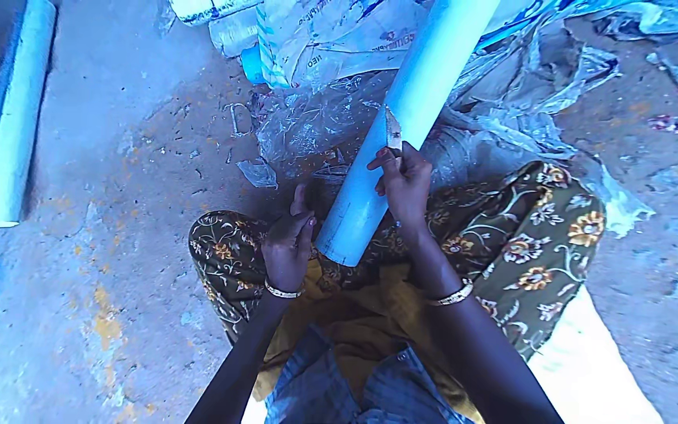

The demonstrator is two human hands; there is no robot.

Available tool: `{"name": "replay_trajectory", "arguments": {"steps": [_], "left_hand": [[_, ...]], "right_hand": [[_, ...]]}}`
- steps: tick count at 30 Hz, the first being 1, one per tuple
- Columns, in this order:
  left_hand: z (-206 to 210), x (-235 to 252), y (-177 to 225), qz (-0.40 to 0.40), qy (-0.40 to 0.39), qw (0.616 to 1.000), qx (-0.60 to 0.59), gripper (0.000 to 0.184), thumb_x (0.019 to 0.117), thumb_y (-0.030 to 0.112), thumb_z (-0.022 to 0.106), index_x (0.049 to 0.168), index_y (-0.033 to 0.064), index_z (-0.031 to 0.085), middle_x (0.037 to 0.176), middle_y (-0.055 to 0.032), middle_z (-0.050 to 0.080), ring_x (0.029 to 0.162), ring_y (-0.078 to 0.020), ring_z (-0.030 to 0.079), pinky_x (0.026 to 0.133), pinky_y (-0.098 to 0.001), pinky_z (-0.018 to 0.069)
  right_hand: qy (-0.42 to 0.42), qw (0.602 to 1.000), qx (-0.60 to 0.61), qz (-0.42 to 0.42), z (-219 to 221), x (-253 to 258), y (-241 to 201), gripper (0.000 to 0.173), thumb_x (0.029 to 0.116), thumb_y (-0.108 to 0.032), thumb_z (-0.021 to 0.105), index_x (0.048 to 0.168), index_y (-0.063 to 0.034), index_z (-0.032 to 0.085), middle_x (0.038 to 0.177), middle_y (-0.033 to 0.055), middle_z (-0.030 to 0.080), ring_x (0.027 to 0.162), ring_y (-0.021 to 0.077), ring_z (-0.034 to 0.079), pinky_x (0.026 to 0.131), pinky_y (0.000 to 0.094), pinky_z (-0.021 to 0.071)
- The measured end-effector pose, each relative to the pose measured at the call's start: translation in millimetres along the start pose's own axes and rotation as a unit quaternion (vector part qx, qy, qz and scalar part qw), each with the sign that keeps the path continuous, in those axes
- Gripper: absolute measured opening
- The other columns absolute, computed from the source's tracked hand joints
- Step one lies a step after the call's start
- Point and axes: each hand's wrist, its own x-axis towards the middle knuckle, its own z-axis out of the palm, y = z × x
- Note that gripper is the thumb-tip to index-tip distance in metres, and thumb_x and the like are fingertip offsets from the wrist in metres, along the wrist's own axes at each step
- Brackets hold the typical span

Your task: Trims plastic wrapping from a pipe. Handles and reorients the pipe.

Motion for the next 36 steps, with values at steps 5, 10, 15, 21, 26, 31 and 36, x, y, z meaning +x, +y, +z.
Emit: {"name": "replay_trajectory", "arguments": {"steps": [5,10,15,21,26,31,36], "left_hand": [[37.2,-61.2,26.4,0.077,-0.078,0.98,0.165,0.062,0.0909,0.029,0.064,0.133,-0.016,0.058,0.135,-0.0356,0.059,0.12,-0.047,0.064,0.103,-0.0462,0.0506],[51.0,-48.5,38.8,-0.029,-0.123,0.973,0.194,0.102,0.0647,0.037,0.089,0.148,-0.0054,0.048,0.137,-0.0417,0.052,0.117,-0.056,0.06,0.093,-0.0567,0.0532],[41.1,-31.2,25.4,-0.095,-0.147,0.978,0.114,0.122,0.0532,0.042,0.093,0.152,-0.0072,0.041,0.136,-0.0354,0.056,0.11,-0.05,0.066,0.081,-0.0578,0.0579],[13.8,-3.6,8.0,-0.286,-0.26,0.883,-0.267,0.107,0.0555,0.013,0.092,0.149,-0.0041,0.043,0.136,-0.0202,0.06,0.119,-0.0173,0.063,0.1,-0.032,0.0523],[23.7,-22.9,25.0,-0.408,-0.266,0.758,-0.435,0.069,0.0701,-0.003,0.073,0.134,-0.0081,0.047,0.109,-0.0077,0.066,0.093,-0.0055,0.066,0.083,-0.0236,0.056],[29.2,-29.5,22.3,-0.416,-0.255,0.744,-0.456,0.063,0.0711,-0.002,0.069,0.13,-0.0055,0.048,0.101,-0.0025,0.068,0.087,-0.0025,0.068,0.078,-0.0216,0.0576],[34.7,-35.5,28.3,-0.376,-0.259,0.786,-0.416,0.087,0.0637,0.009,0.079,0.143,-0.0064,0.045,0.118,-0.0103,0.068,0.1,-0.0052,0.068,0.087,-0.0226,0.0566]], "right_hand": [[0.009,1.0,0.011,-0.003,1.4,2.3,1.6,0.022,0.1069,-0.021,0.05,0.093,-0.0077,0.061,0.073,-0.0028,0.067,0.044,0.0016,0.05,0.043,0.02,0.0442],[0.017,1.0,0.005,-0.013,3.9,6.9,5.7,0.023,0.1057,-0.019,0.051,0.091,-0.006,0.063,0.073,-0.0029,0.067,0.047,0.0019,0.052,0.047,0.0222,0.0464],[-0.026,0.977,0.204,0.054,-8.9,-4.4,-2.9,0.023,0.1106,-0.025,0.044,0.101,-0.0105,0.059,0.071,0.0016,0.068,0.036,0.0033,0.043,0.035,0.016,0.0384],[0.167,0.89,0.391,0.165,-47.5,24.8,-25.6,0.031,0.1116,-0.011,0.037,0.093,0.0001,0.058,0.062,0.0033,0.064,0.04,0.0059,0.054,0.039,0.0178,0.0468],[0.184,0.866,0.417,0.204,-57.8,28.9,-23.8,0.035,0.1124,-0.015,0.034,0.092,-0.0006,0.057,0.065,0.0026,0.065,0.041,0.0048,0.053,0.038,0.0175,0.0446],[0.188,0.87,0.413,0.192,-56.0,28.3,-24.8,0.035,0.1126,-0.016,0.033,0.093,-0.0006,0.058,0.065,0.0018,0.066,0.041,0.0048,0.054,0.038,0.0176,0.0449],[0.212,0.858,0.427,0.189,-54.9,30.6,-22.4,0.033,0.1121,-0.016,0.036,0.093,-0.0003,0.058,0.064,0.0033,0.064,0.04,0.006,0.053,0.037,0.0184,0.0448]]}}
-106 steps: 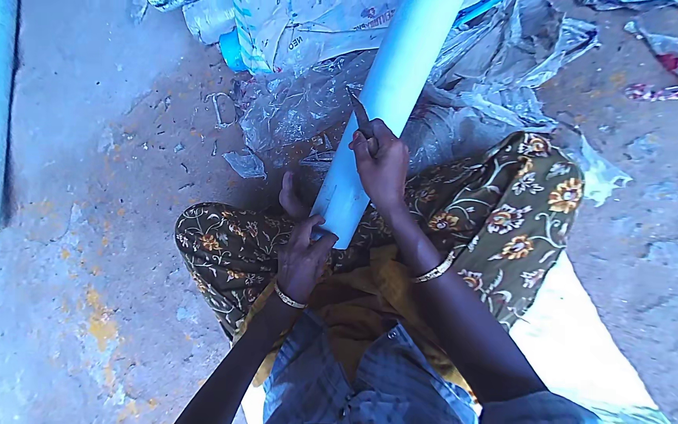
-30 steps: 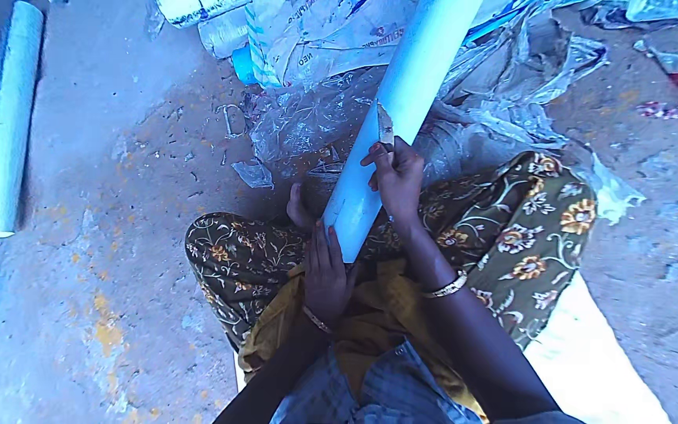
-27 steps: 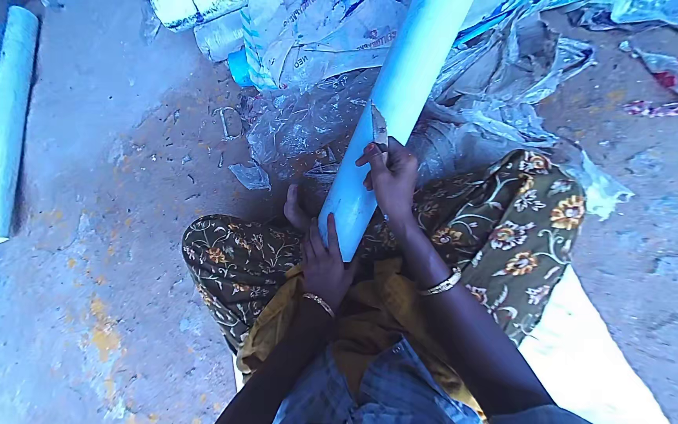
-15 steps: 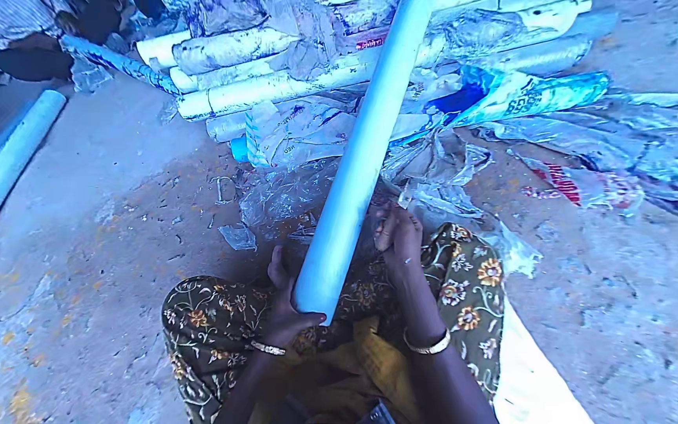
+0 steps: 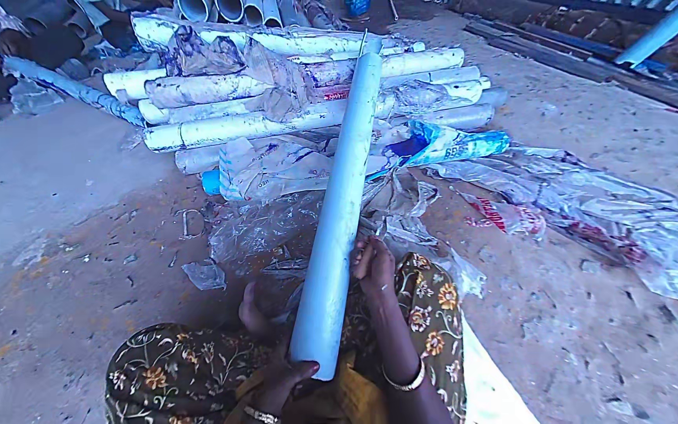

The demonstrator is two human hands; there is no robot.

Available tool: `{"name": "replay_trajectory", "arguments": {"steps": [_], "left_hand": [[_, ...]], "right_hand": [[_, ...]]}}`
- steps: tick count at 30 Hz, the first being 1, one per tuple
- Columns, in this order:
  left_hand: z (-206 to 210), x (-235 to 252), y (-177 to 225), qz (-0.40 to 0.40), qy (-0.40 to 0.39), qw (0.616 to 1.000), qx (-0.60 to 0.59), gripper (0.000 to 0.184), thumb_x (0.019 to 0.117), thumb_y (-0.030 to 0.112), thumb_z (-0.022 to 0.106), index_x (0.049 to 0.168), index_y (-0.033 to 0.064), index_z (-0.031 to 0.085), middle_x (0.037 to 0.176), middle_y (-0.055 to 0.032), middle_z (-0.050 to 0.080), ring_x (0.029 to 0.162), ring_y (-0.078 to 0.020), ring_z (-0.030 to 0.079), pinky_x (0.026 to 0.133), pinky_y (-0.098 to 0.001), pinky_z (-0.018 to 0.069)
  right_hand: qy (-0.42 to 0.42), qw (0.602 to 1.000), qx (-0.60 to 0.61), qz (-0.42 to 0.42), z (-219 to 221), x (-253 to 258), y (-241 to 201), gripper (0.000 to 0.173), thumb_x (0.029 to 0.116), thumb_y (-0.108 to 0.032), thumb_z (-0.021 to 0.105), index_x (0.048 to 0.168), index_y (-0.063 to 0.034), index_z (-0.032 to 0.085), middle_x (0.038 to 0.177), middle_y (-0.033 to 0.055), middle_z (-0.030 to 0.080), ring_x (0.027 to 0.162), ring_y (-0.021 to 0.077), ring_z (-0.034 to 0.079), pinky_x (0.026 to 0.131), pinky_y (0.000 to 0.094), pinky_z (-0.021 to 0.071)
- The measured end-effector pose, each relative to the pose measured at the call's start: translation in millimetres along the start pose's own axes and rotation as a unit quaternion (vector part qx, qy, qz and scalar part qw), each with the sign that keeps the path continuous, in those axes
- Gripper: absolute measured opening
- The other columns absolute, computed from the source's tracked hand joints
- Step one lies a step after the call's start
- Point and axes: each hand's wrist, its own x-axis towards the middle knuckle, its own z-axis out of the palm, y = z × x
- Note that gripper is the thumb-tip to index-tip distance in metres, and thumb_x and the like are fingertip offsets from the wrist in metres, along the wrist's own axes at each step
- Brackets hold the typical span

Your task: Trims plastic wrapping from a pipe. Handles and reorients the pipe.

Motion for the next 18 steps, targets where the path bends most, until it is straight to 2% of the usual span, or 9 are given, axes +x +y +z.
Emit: {"name": "replay_trajectory", "arguments": {"steps": [3,8,11,14,16,18], "left_hand": [[3.6,-3.6,-3.1,0.024,0.006,1.0,0.013,0.092,0.0638,0.011,0.081,0.146,-0.0064,0.043,0.122,-0.0114,0.068,0.103,-0.0055,0.069,0.09,-0.0225,0.0567],[9.6,-11.7,-2.1,0.087,0.02,0.995,0.036,0.091,0.0722,0.009,0.079,0.151,-0.0089,0.036,0.134,-0.0191,0.061,0.116,-0.0086,0.064,0.1,-0.0241,0.0518],[16.0,-8.5,1.0,0.1,0.061,0.987,0.107,0.097,0.0731,0.019,0.081,0.155,-0.0048,0.034,0.143,-0.0242,0.056,0.126,-0.0211,0.06,0.107,-0.0362,0.0482],[23.0,4.2,13.7,0.126,0.08,0.965,0.215,0.11,0.07,0.03,0.084,0.158,-0.0058,0.028,0.151,-0.0293,0.046,0.137,-0.0379,0.05,0.113,-0.0519,0.0399],[26.0,17.4,29.8,0.128,0.082,0.947,0.281,0.116,0.0676,0.034,0.087,0.158,-0.0056,0.026,0.152,-0.0291,0.045,0.137,-0.0402,0.049,0.113,-0.0538,0.04],[30.5,31.9,48.8,0.122,0.075,0.934,0.327,0.119,0.0685,0.035,0.089,0.159,-0.0046,0.023,0.153,-0.0285,0.043,0.138,-0.0387,0.048,0.114,-0.0505,0.0399]], "right_hand": [[-0.002,1.0,0.006,0.01,-1.4,0.8,-0.3,0.033,0.1121,-0.016,0.035,0.094,0.0005,0.057,0.064,0.0037,0.064,0.04,0.0064,0.053,0.037,0.019,0.0447],[-0.009,1.0,0.005,0.023,2.7,-0.1,0.1,0.033,0.112,-0.017,0.036,0.093,-0.0004,0.057,0.063,0.0032,0.063,0.039,0.0059,0.052,0.037,0.0188,0.0447],[-0.011,1.0,0.013,0.014,2.3,0.5,-2.8,0.034,0.1122,-0.017,0.034,0.092,-0.0012,0.058,0.064,0.0023,0.063,0.041,0.0053,0.053,0.038,0.0182,0.0446],[0.004,1.0,0.03,-0.006,-1.8,0.4,-16.4,0.033,0.1124,-0.017,0.033,0.092,-0.004,0.056,0.064,0.0005,0.063,0.042,0.0039,0.054,0.039,0.0167,0.0451],[0.013,0.999,0.045,-0.017,-5.3,0.8,-28.2,0.032,0.1122,-0.018,0.032,0.093,-0.0055,0.055,0.064,-0.0003,0.061,0.043,0.004,0.054,0.039,0.0165,0.0456],[0.022,0.997,0.061,-0.031,-10.0,1.9,-39.1,0.033,0.1121,-0.019,0.031,0.093,-0.0068,0.055,0.063,-0.0013,0.06,0.042,0.0042,0.053,0.039,0.0167,0.0453]]}}
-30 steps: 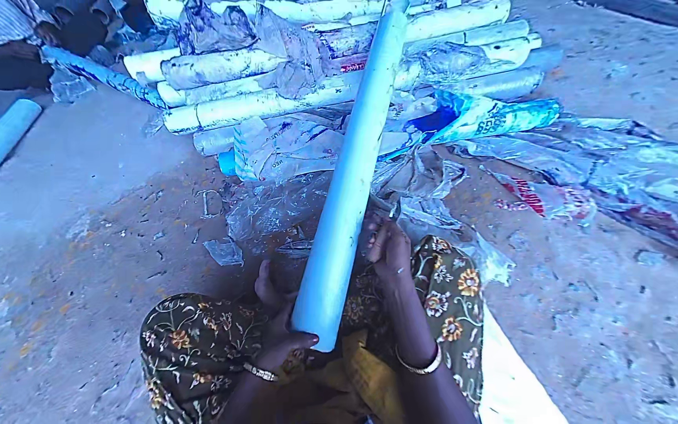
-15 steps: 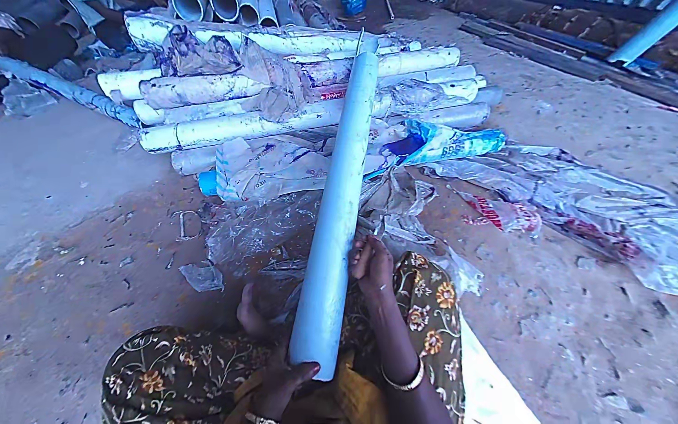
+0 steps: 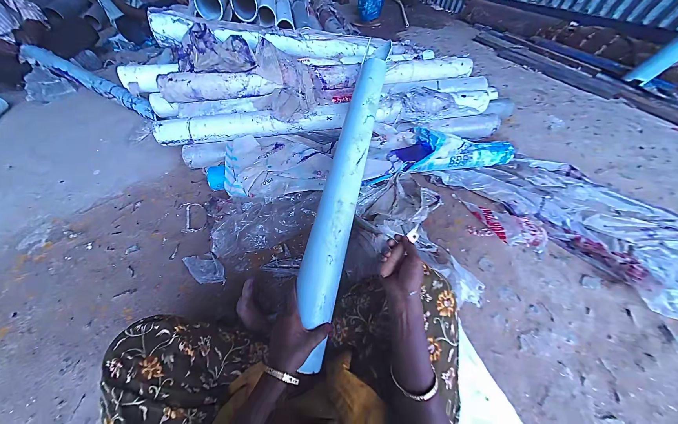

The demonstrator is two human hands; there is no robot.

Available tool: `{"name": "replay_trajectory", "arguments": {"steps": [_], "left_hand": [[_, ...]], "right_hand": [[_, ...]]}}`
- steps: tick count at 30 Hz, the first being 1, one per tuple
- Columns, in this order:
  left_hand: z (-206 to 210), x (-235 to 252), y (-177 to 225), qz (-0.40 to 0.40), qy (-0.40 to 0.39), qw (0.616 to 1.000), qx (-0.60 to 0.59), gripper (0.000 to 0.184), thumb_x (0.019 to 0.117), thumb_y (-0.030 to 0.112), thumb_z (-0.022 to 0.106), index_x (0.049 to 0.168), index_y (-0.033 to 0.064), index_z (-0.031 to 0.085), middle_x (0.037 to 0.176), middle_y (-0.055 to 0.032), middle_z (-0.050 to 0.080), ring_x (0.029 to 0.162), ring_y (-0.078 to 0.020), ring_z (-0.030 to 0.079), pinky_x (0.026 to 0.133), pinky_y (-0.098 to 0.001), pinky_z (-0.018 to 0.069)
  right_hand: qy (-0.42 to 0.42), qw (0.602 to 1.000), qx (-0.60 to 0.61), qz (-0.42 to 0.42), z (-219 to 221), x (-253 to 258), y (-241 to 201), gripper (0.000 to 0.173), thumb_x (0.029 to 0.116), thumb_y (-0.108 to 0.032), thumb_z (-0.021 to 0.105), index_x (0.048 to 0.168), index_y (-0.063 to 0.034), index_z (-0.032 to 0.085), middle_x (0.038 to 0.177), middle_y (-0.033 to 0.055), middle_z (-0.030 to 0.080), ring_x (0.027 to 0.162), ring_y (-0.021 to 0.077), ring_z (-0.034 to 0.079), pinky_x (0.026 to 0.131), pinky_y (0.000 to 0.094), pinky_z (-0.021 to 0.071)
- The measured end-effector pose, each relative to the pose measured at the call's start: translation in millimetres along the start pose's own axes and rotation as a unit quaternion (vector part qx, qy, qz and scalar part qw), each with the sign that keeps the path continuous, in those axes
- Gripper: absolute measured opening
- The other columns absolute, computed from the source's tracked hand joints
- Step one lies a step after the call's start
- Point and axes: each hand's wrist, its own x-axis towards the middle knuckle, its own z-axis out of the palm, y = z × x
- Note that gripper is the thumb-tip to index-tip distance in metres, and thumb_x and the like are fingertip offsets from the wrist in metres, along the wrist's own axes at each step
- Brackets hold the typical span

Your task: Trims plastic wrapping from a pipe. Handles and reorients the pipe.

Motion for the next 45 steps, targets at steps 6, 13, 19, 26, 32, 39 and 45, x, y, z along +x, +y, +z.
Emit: {"name": "replay_trajectory", "arguments": {"steps": [6,13,19,26,32,39,45], "left_hand": [[-3.3,55.2,50.4,-0.023,-0.036,0.99,0.136,0.121,0.0775,0.046,0.085,0.162,0.0006,0.011,0.156,-0.0263,0.04,0.138,-0.038,0.049,0.112,-0.048,0.0422],[5.7,102.1,93.1,-0.004,-0.026,0.98,0.196,0.111,0.0892,0.049,0.074,0.165,0.0068,0.006,0.16,-0.0283,0.03,0.143,-0.0426,0.041,0.115,-0.0504,0.0377],[23.5,154.9,129.1,0.164,-0.065,0.917,0.358,0.073,0.1069,0.028,0.051,0.163,0.0018,0.013,0.168,-0.0293,0.007,0.156,-0.0427,0.012,0.123,-0.0565,0.0166],[13.6,199.7,139.8,0.23,-0.073,0.932,0.271,0.069,0.1,0.023,0.066,0.161,0.0172,0.034,0.173,-0.0095,0.01,0.158,-0.0388,0.01,0.119,-0.069,0.0139],[-22.9,188.4,84.5,0.002,-0.059,0.998,-0.01,0.105,0.086,0.037,0.083,0.162,0.0081,0.017,0.145,-0.0293,0.051,0.134,-0.0408,0.053,0.113,-0.0556,0.0399],[-30.2,73.9,13.6,-0.067,-0.1,0.993,-0.003,0.109,0.0817,0.029,0.087,0.163,0.0089,0.017,0.146,-0.0257,0.051,0.133,-0.0336,0.054,0.112,-0.0467,0.0424],[-6.6,-12.4,-12.2,0.037,0.016,0.994,0.102,0.129,0.0614,0.034,0.094,0.161,-0.001,0.02,0.161,-0.0275,0.033,0.143,-0.04,0.043,0.113,-0.0483,0.0421]], "right_hand": [[0.004,0.999,0.034,-0.025,-7.1,3.6,-20.4,0.036,0.1124,-0.024,0.027,0.09,-0.012,0.052,0.062,-0.005,0.056,0.042,0.0021,0.051,0.039,0.0151,0.0431],[0.021,0.999,0.031,0.005,-5.0,7.1,-16.1,0.035,0.1123,-0.024,0.028,0.09,-0.0109,0.052,0.063,-0.0034,0.055,0.041,0.0028,0.049,0.039,0.0151,0.0422],[0.004,0.999,0.034,0.009,-4.6,7.9,-13.5,0.036,0.1125,-0.024,0.026,0.09,-0.0124,0.052,0.062,-0.005,0.057,0.042,0.0023,0.051,0.039,0.015,0.0433],[-0.007,0.999,0.042,-0.007,-10.0,9.8,-21.6,0.038,0.1128,-0.026,0.023,0.09,-0.0135,0.051,0.061,-0.0064,0.057,0.041,0.0013,0.051,0.039,0.0141,0.0428],[-0.043,0.998,0.043,-0.033,-23.2,12.9,-33.1,0.039,0.1118,-0.03,0.024,0.091,-0.0175,0.054,0.066,-0.0062,0.056,0.046,0.0016,0.051,0.043,0.0139,0.043],[0.052,0.97,-0.135,-0.196,-102.5,-16.9,-97.4,0.039,0.1129,-0.021,0.02,0.092,-0.0139,0.052,0.063,-0.008,0.058,0.043,0.001,0.051,0.041,0.0144,0.0443],[0.149,0.859,-0.449,-0.194,-265.8,-63.8,-93.0,0.021,0.1063,-0.015,0.043,0.096,-0.0048,0.057,0.059,-0.011,0.058,0.037,-0.0032,0.047,0.035,0.0152,0.0414]]}}
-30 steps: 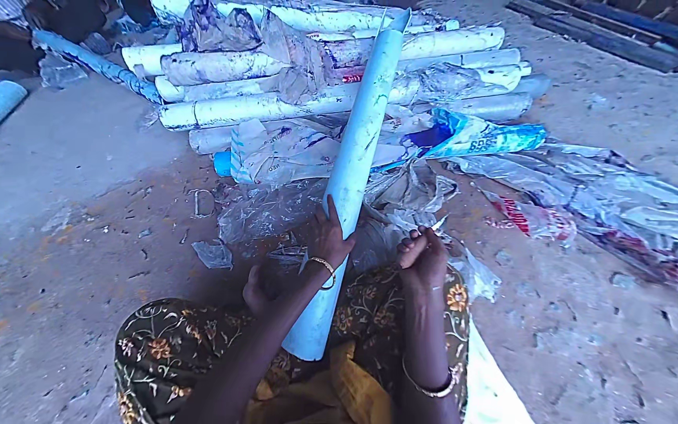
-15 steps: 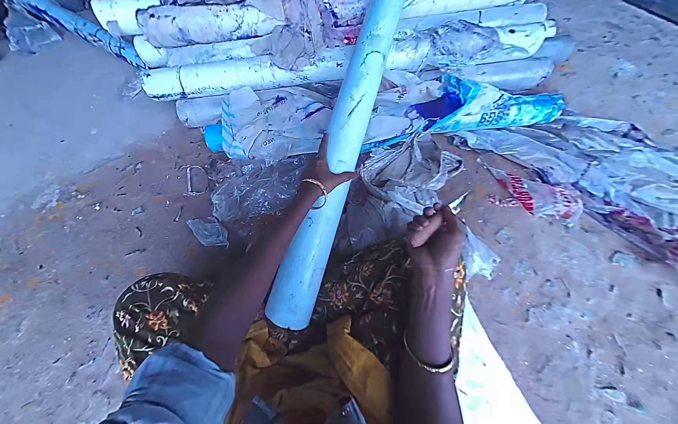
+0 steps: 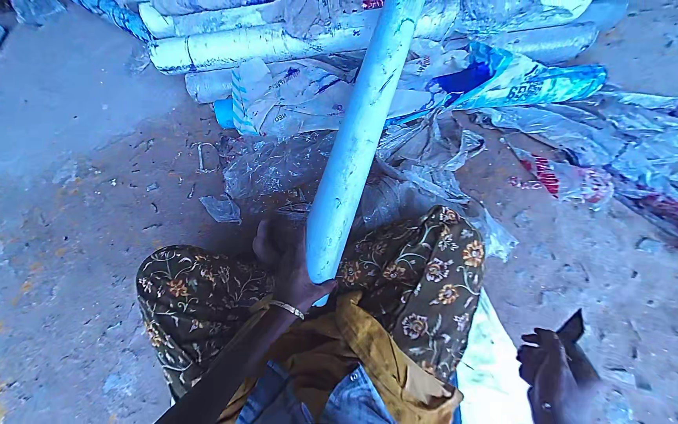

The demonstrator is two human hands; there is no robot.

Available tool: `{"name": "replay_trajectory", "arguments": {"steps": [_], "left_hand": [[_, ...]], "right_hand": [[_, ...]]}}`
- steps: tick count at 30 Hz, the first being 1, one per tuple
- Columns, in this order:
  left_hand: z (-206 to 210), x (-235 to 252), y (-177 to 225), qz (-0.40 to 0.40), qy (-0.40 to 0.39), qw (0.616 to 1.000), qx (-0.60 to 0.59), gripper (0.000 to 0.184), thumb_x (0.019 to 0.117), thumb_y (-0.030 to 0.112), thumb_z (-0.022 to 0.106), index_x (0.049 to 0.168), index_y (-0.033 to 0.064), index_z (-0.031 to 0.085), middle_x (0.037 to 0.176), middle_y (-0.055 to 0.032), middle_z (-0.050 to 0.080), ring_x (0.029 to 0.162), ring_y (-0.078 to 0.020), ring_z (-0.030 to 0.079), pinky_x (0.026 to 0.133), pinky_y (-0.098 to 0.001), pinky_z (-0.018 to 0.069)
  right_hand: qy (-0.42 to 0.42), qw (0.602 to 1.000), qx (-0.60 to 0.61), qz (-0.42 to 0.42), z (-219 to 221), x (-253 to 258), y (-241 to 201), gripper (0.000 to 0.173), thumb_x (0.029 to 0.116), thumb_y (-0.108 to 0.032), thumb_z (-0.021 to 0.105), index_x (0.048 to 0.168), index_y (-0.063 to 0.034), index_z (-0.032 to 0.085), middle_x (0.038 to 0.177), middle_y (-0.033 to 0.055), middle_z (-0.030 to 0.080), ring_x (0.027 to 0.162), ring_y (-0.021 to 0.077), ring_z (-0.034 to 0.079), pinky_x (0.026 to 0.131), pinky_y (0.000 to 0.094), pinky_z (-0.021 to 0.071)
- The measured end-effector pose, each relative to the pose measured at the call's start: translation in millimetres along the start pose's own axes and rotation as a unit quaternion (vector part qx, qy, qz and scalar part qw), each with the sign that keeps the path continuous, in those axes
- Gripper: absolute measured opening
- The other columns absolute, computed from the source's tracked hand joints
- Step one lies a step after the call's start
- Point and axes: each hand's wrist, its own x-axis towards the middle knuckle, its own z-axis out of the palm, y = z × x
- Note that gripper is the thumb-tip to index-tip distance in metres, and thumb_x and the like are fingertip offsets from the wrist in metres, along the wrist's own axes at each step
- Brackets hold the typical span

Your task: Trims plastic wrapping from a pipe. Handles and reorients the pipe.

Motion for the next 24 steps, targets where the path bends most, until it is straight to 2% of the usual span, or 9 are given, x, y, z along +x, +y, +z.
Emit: {"name": "replay_trajectory", "arguments": {"steps": [3,6,10,13,16,19,21,23,24], "left_hand": [[1.2,-2.6,13.0,-0.048,-0.043,0.997,0.046,0.13,0.0667,0.039,0.092,0.163,0.0028,0.013,0.161,-0.0265,0.032,0.14,-0.0399,0.047,0.11,-0.0492,0.0449],[-7.0,27.5,27.5,-0.084,-0.084,0.992,0.028,0.129,0.0711,0.042,0.091,0.164,0.0042,0.009,0.158,-0.0245,0.04,0.138,-0.0359,0.05,0.111,-0.0485,0.0436],[-18.1,82.4,32.0,-0.101,-0.124,0.982,-0.101,0.114,0.0757,0.035,0.091,0.16,0.0041,0.02,0.14,-0.0248,0.057,0.129,-0.0324,0.058,0.11,-0.0486,0.0449],[-29.9,89.0,21.3,-0.089,-0.158,0.958,-0.222,0.101,0.0794,0.017,0.087,0.157,0.002,0.025,0.143,-0.0249,0.052,0.129,-0.0278,0.057,0.109,-0.0412,0.0463],[-61.8,65.2,26.4,-0.113,-0.178,0.906,-0.368,0.06,0.0939,0.007,0.068,0.147,0.002,0.04,0.123,-0.0138,0.061,0.104,-0.0145,0.064,0.09,-0.0302,0.054],[-85.0,23.3,14.1,-0.076,-0.138,0.813,-0.561,0.018,0.0909,0.022,0.054,0.105,0.0139,0.062,0.083,0.0045,0.074,0.076,-0.002,0.071,0.071,-0.0211,0.0608],[-71.8,6.5,-29.2,0.068,-0.118,0.723,-0.677,0.015,0.0949,0.033,0.065,0.102,0.0234,0.075,0.096,0.0093,0.078,0.091,0.0021,0.072,0.084,-0.0183,0.059],[-21.4,9.8,-115.9,0.147,-0.085,0.657,-0.734,0.028,0.1046,0.031,0.054,0.12,0.0169,0.072,0.114,0.0056,0.075,0.107,0.0007,0.068,0.096,-0.0202,0.0536],[5.6,7.7,-159.9,0.081,-0.001,0.67,-0.738,0.03,0.1081,0.022,0.039,0.112,0.0092,0.066,0.104,0.0014,0.074,0.098,-0.0013,0.069,0.088,-0.0202,0.057]], "right_hand": [[-0.048,0.973,-0.221,0.041,-37.5,-27.8,54.6,0.034,0.1072,-0.019,0.045,0.106,0.0129,0.058,0.073,0.0048,0.057,0.048,0.0035,0.049,0.047,0.0235,0.0468],[-0.065,0.922,-0.375,0.068,-53.1,-50.0,68.8,0.043,0.1035,-0.021,0.053,0.125,0.0154,0.058,0.1,0.0317,0.066,0.084,0.0386,0.065,0.079,0.056,0.0523],[-0.05,0.906,-0.421,-0.01,-60.2,-56.3,57.5,0.074,0.0972,-0.029,0.063,0.151,0.0136,0.036,0.142,0.0425,0.047,0.132,0.0583,0.048,0.112,0.0664,0.0336],[-0.053,0.955,-0.28,-0.082,-30.5,-50.9,-14.9,0.057,0.0979,-0.014,0.063,0.142,0.0175,0.045,0.132,0.0379,0.058,0.117,0.0408,0.064,0.102,0.0478,0.0504],[-0.227,0.969,0.021,-0.091,30.4,-55.4,-81.4,0.037,0.1003,-0.013,0.047,0.128,0.0101,0.052,0.107,0.0087,0.072,0.092,0.0123,0.074,0.084,0.0298,0.0625],[-0.46,0.865,0.201,0.003,120.0,-86.5,-112.4,0.095,0.0874,-0.059,0.07,0.149,0.0039,0.034,0.127,0.0101,0.071,0.115,0.0223,0.07,0.099,0.0389,0.0579],[-0.546,0.792,0.258,0.094,178.4,-120.5,-128.1,0.112,0.0768,-0.062,0.079,0.154,-0.0019,0.024,0.128,0.006,0.066,0.113,0.0155,0.067,0.096,0.0342,0.0568],[-0.546,0.759,0.311,0.171,219.7,-156.4,-149.2,0.075,0.0871,-0.042,0.071,0.143,-0.0061,0.036,0.114,0.0041,0.07,0.097,0.0101,0.071,0.083,0.0288,0.0606],[-0.531,0.749,0.334,0.213,232.4,-170.3,-161.4,0.049,0.0955,-0.031,0.057,0.136,-0.0074,0.042,0.108,0.0048,0.07,0.095,0.0104,0.071,0.083,0.0296,0.0604]]}}
